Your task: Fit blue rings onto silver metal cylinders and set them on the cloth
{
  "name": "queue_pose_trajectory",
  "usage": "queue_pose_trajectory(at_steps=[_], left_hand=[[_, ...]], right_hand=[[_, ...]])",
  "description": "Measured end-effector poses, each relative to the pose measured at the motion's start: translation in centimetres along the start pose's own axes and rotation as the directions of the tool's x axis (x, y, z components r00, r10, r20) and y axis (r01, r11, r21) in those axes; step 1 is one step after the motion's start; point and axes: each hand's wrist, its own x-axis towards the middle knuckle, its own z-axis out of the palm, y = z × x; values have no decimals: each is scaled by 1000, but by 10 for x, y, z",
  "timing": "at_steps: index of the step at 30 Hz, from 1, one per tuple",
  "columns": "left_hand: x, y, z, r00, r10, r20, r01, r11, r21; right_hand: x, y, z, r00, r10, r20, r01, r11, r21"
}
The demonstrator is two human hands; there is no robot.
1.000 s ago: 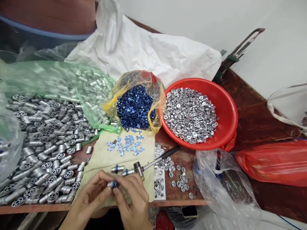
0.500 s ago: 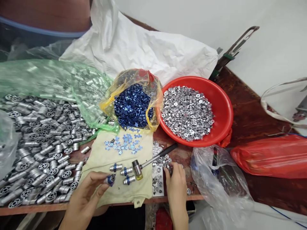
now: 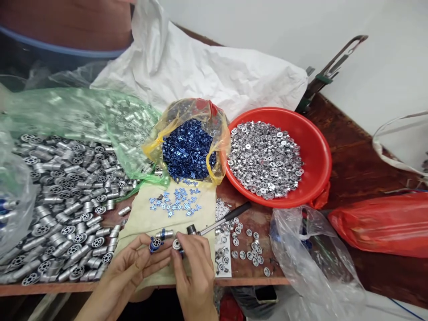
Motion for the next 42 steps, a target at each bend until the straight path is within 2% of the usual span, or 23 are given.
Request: queue_pose_trajectory(at_steps=[3, 5, 7, 9, 12, 17, 20, 24, 25, 26, 28, 30, 31, 32, 33, 34, 36, 38, 40, 42], left_hand=[[2, 2, -6, 996, 87, 23, -89, 991, 100], [4, 2, -9, 990, 126, 60, -136, 969, 208], [4, 1, -10, 985, 145, 91, -167, 936, 310], [4, -1, -11, 981, 168, 96, -191, 916, 354], [4, -3, -13, 977, 196, 78, -211, 907, 365], [4, -4, -23, 980, 160, 121, -196, 891, 410], [4, -4, -25, 978, 169, 125, -207, 880, 428], [2, -3, -23, 972, 211, 107, -237, 836, 495], [1, -4, -23, 970, 222, 96, -239, 824, 513], [1, -4, -22, 967, 240, 89, -251, 811, 528], [0, -5, -21, 945, 316, 80, -306, 776, 552], [-1, -7, -20, 917, 393, 72, -360, 736, 573], [-2, -8, -19, 911, 406, 77, -373, 726, 578], [-3, -8, -18, 914, 395, 86, -369, 729, 576], [-4, -9, -18, 924, 372, 91, -355, 743, 567], [-5, -9, -17, 934, 344, 94, -337, 764, 550], [-7, -10, -18, 956, 284, 76, -283, 817, 502], [-6, -12, -20, 981, 179, 81, -196, 870, 452], [-4, -14, -22, 988, 49, 144, -105, 907, 407], [-2, -13, -23, 985, -6, 173, -60, 925, 375]], right_hand=[[-2, 4, 2, 1000, 3, 17, -3, 1000, 11], [-1, 3, 1, 993, 116, 24, -119, 985, 125], [1, -1, 1, 972, 230, 49, -234, 928, 291], [4, -6, 2, 960, 267, 85, -278, 877, 391], [8, -8, 5, 958, 266, 107, -287, 874, 392], [10, -5, 3, 947, 268, 175, -316, 874, 369], [9, -7, -1, 956, 238, 173, -283, 907, 311], [7, -14, -3, 995, 35, 93, -47, 991, 126], [6, -14, -2, 996, 13, 83, -22, 994, 111], [4, -14, -2, 996, 41, 74, -50, 990, 132], [0, -12, -1, 966, 226, 128, -254, 926, 280], [-5, -8, 1, 864, 380, 329, -498, 737, 456], [-8, -5, 2, 813, 389, 433, -577, 638, 510], [-10, -4, 3, 785, 362, 503, -612, 578, 540], [-11, -3, 3, 785, 330, 525, -608, 575, 548], [-12, -3, 4, 813, 316, 490, -566, 630, 532], [-11, -6, 5, 912, 272, 306, -381, 836, 395], [-10, -11, 4, 983, 121, 142, -142, 978, 154], [-10, -12, -2, 988, -28, 154, 30, 999, -14], [-13, -4, -15, 964, -42, 264, 78, 989, -128]])
